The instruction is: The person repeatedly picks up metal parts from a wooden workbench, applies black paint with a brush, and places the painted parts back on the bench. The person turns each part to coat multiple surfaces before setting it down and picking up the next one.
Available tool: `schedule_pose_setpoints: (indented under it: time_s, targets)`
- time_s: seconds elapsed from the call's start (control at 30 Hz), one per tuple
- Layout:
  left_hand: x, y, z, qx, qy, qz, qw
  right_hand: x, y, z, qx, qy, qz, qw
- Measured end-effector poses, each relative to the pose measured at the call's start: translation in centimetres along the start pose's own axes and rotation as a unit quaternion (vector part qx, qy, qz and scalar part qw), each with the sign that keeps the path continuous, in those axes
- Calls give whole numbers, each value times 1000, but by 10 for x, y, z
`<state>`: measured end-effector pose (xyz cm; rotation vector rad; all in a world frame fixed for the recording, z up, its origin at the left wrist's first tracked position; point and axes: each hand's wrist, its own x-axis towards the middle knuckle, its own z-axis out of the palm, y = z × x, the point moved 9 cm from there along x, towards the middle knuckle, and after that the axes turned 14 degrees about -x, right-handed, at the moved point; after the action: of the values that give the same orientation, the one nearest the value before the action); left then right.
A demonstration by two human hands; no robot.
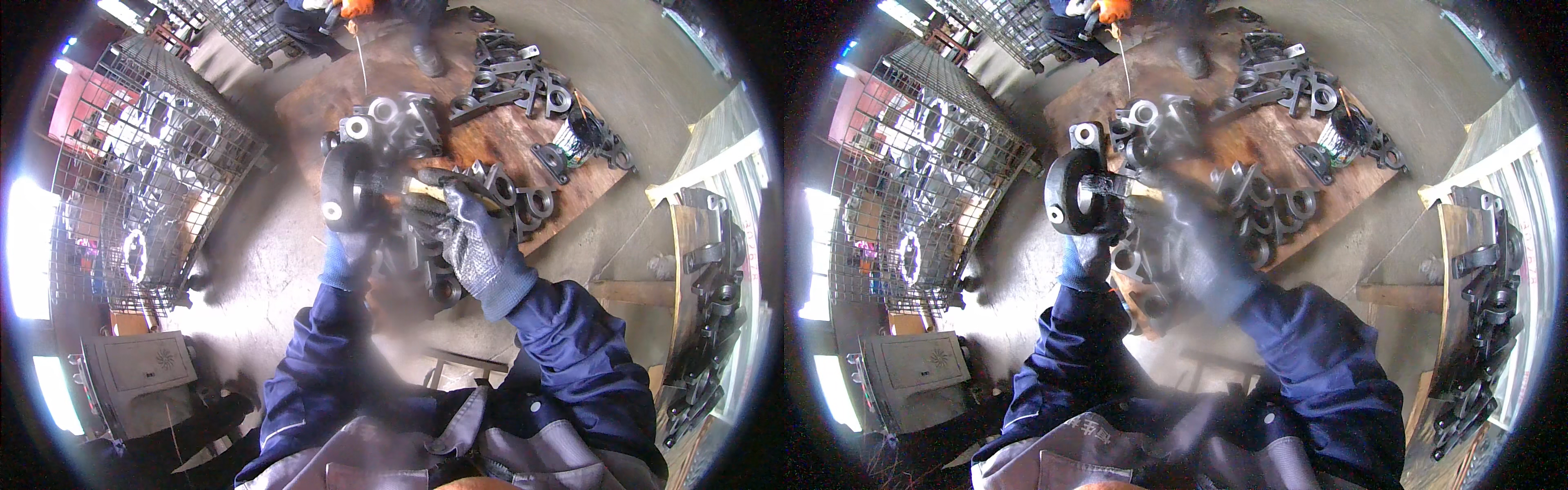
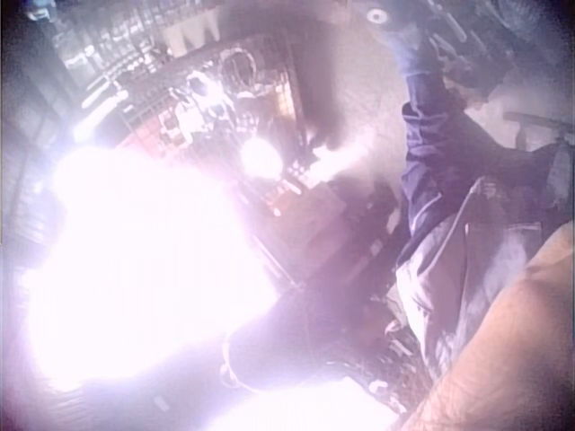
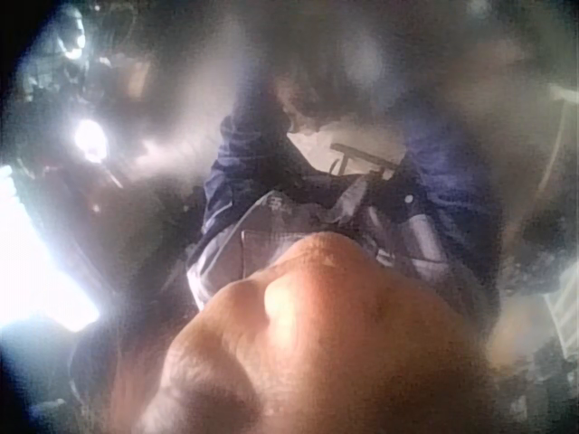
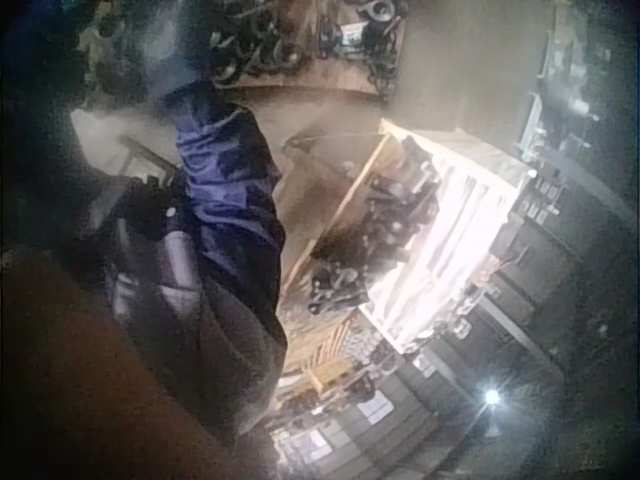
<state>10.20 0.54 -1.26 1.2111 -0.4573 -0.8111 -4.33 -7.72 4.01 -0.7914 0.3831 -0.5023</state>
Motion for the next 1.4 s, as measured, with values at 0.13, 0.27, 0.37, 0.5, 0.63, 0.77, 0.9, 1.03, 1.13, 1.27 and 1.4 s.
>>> schedule_pose_setpoints:
  time_s: [0.13,0.27,0.37,0.5,0.63,0.77,0.9,1.03,1.13,1.27,1.4]
  targets:
    - [-1,6,5,-23,-9,30,999,3,-4,5,-21,-30,-42,998]
    - [-5,5,2,14,-5,37,999,1,-2,1,-54,-41,-20,997]
    - [-5,6,-3,34,-13,40,999,-3,-6,1,7,-69,-28,997]
    - [-2,3,-6,-36,-5,21,999,4,8,-6,-38,-36,23,998]
    - [-5,8,2,-37,0,46,998,7,6,-6,-14,-24,-22,999]
    - [-6,2,6,-35,-3,9,999,4,6,1,18,-50,-20,998]
    - [-6,3,-1,-5,-2,10,1000,1,-2,0,0,-42,-29,999]
    - [-5,2,-6,41,2,1,999,2,-3,-9,-18,5,-8,1000]
    - [-5,1,-3,-12,12,6,1000,4,-2,-12,-45,27,-4,999]
    - [-5,-2,1,-13,3,7,1000,6,-7,-5,-65,-13,-47,997]
    - [-3,0,3,-5,-45,13,999,3,-19,-8,-195,-19,-102,975]
